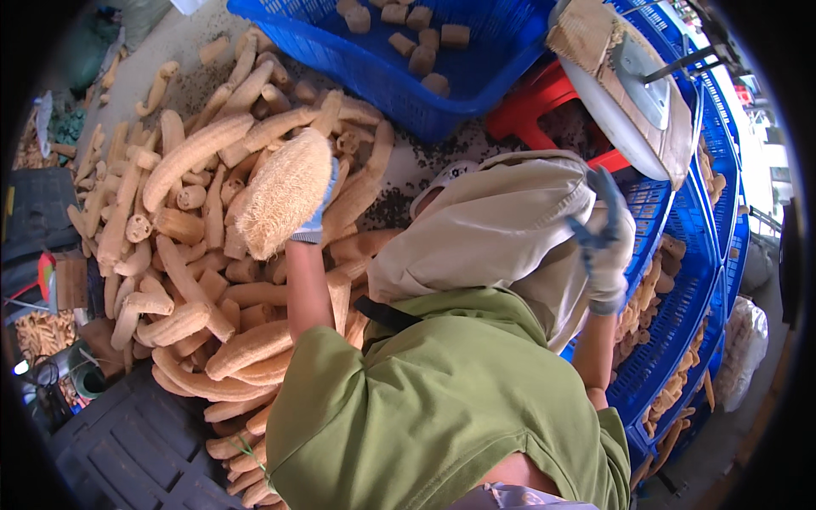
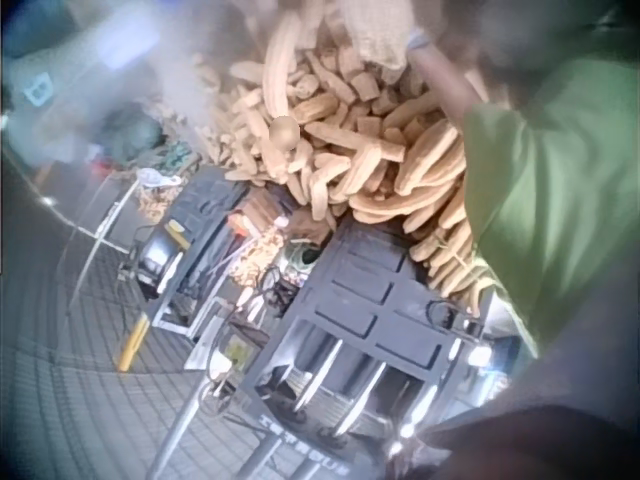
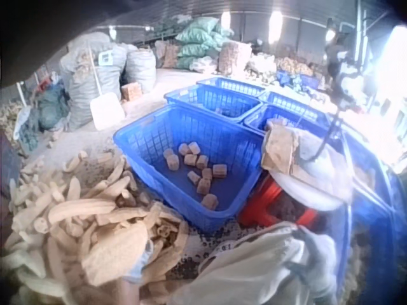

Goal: The person cuts loofah sponges into smaller cylindrical sections using a vertical band saw, picking up each loofah from a pile on the floor and placing the finished pieces into blue plastic crates.

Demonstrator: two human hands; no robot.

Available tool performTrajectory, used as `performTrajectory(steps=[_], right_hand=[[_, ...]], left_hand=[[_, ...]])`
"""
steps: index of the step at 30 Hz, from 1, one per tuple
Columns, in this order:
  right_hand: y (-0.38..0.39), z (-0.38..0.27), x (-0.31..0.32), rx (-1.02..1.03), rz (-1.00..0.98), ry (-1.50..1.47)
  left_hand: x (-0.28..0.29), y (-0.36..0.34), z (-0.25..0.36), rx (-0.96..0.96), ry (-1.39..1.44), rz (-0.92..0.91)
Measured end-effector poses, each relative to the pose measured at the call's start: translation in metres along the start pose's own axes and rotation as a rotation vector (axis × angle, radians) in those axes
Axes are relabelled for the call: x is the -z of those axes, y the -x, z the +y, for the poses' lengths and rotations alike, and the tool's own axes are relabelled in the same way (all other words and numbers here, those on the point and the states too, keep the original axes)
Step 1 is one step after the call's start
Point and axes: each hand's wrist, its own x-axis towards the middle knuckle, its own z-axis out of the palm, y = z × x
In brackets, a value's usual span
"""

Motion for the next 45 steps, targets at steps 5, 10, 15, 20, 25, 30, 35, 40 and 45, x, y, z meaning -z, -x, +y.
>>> performTrajectory(steps=[5, 10, 15, 20, 25, 30, 35, 40, 45], right_hand=[[-0.049, -0.063, -0.019, 0.455, -0.036, 0.105], [-0.072, -0.103, 0.025, 0.551, 0.03, 0.267], [-0.077, -0.073, 0.095, 0.198, -0.089, 0.844], [-0.074, 0.036, 0.155, -0.136, 0.097, 1.026], [-0.102, 0.124, 0.16, -0.193, 0.036, 1.056], [-0.124, 0.159, 0.156, -0.284, 0.015, 1.008], [-0.148, 0.172, 0.156, -0.31, 0.077, 1.025], [-0.165, 0.18, 0.164, -0.328, 0.053, 1.034], [-0.174, 0.187, 0.168, -0.33, 0.081, 1.011]], left_hand=[[-0.109, -0.019, 0.148, 0.125, 0.163, -0.34], [-0.226, -0.02, 0.225, 0.372, 0.808, -0.827], [-0.317, -0.023, 0.243, 0.581, 1.167, -1.064], [-0.371, -0.061, 0.245, 0.405, 0.624, -0.648], [-0.431, -0.119, 0.24, -0.015, 0.209, -0.733], [-0.488, -0.151, 0.232, 0.105, 0.177, -0.943], [-0.523, -0.172, 0.22, 0.121, 0.21, -0.863], [-0.549, -0.188, 0.214, 0.137, 0.294, -0.802], [-0.565, -0.195, 0.209, 0.154, 0.315, -0.73]])
